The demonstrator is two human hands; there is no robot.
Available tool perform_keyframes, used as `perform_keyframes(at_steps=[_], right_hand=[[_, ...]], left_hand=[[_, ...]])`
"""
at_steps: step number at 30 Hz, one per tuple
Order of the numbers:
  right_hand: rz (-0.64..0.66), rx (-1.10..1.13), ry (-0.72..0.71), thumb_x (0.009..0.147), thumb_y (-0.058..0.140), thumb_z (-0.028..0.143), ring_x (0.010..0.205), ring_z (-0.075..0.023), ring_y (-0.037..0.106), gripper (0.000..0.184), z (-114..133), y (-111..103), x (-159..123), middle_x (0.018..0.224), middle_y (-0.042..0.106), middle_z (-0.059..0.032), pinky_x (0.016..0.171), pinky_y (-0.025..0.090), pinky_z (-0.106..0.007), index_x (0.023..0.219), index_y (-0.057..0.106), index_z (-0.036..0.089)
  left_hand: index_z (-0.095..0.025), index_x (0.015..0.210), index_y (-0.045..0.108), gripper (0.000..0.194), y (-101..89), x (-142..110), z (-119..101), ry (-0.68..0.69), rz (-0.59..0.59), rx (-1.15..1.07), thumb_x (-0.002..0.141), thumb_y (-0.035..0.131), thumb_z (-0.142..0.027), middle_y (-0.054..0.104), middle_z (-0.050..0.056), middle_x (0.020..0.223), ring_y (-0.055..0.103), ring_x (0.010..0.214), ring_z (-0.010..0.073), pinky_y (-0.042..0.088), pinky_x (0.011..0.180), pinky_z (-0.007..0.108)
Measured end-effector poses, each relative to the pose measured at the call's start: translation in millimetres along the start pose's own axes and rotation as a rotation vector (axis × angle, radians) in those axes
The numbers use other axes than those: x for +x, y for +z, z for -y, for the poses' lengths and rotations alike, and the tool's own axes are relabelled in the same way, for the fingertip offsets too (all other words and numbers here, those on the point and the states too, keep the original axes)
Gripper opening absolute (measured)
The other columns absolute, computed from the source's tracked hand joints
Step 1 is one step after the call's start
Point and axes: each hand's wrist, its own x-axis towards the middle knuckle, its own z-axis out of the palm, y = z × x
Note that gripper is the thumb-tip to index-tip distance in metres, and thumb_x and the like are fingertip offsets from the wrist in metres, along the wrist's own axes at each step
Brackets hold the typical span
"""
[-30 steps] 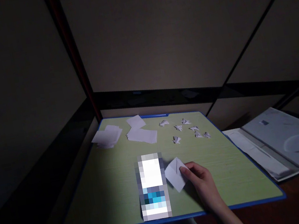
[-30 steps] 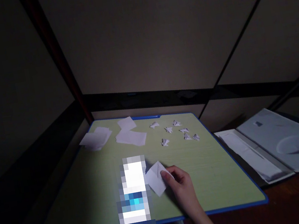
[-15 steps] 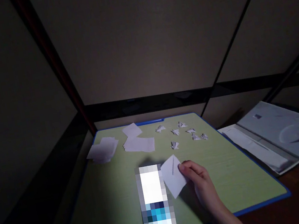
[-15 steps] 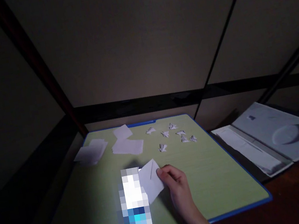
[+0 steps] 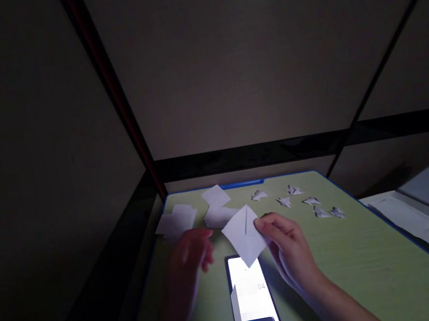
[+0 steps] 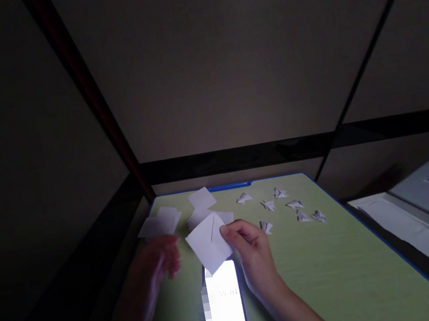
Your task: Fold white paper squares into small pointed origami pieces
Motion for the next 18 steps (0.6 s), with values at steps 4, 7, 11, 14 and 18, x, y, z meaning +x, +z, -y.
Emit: perform_keyframes(at_steps=[4, 7, 11, 14, 18], right_hand=[[0.057, -0.06, -0.025, 0.074, 0.073, 0.04, 0.05, -0.0101, 0.04, 0.025, -13, 4, 18, 0.053, 0.051, 0.0033, 0.048, 0.029, -0.024, 0.064, 0.066, 0.018], [0.139, -0.175, -0.025, 0.079, 0.068, 0.042, 0.05, -0.0099, 0.04, 0.028, -23, -3, 26, 0.053, 0.048, 0.0034, 0.048, 0.03, -0.023, 0.065, 0.064, 0.017], [0.193, -0.413, -0.178, 0.085, 0.063, 0.035, 0.077, -0.0173, 0.058, 0.03, -26, -21, 29, 0.088, 0.064, -0.0048, 0.069, 0.047, -0.028, 0.111, 0.064, 0.021], [0.409, -0.696, -0.428, 0.087, 0.058, 0.022, 0.11, -0.0234, 0.054, 0.04, -21, -29, 28, 0.122, 0.058, -0.0092, 0.095, 0.044, -0.038, 0.126, 0.059, 0.028], [0.577, -0.889, -0.503, 0.087, 0.055, 0.015, 0.114, -0.0232, 0.053, 0.04, -18, -32, 24, 0.125, 0.054, -0.0092, 0.096, 0.045, -0.039, 0.125, 0.061, 0.029]], left_hand=[[-0.016, 0.089, 0.066, 0.027, 37.2, 29, 11, -0.103, 0.186, 0.034, 0.071, 0.065, -0.037, 0.066, 0.004, 0.076, 0.06, 0.068, 0.0175, 0.047, 0.06, 0.027], [-0.014, 0.084, 0.066, 0.024, 45.7, 41, 27, -0.107, 0.143, 0.038, 0.072, 0.065, -0.035, 0.064, 0.003, 0.068, 0.057, 0.061, 0.0158, 0.043, 0.053, 0.025], [-0.013, 0.084, 0.065, 0.024, 36.3, 50, 49, -0.157, 0.208, -0.024, 0.072, 0.067, -0.034, 0.064, 0.002, 0.068, 0.057, 0.059, 0.0142, 0.042, 0.053, 0.023], [-0.012, 0.083, 0.066, 0.021, 27.8, 50, 59, -0.23, 0.38, -0.042, 0.072, 0.069, -0.03, 0.065, 0.002, 0.068, 0.058, 0.059, 0.0135, 0.042, 0.053, 0.022], [-0.013, 0.089, 0.068, 0.019, 23.6, 50, 64, -0.238, 0.488, -0.086, 0.078, 0.065, -0.028, 0.068, 0.003, 0.077, 0.06, 0.066, 0.0135, 0.043, 0.057, 0.022]])
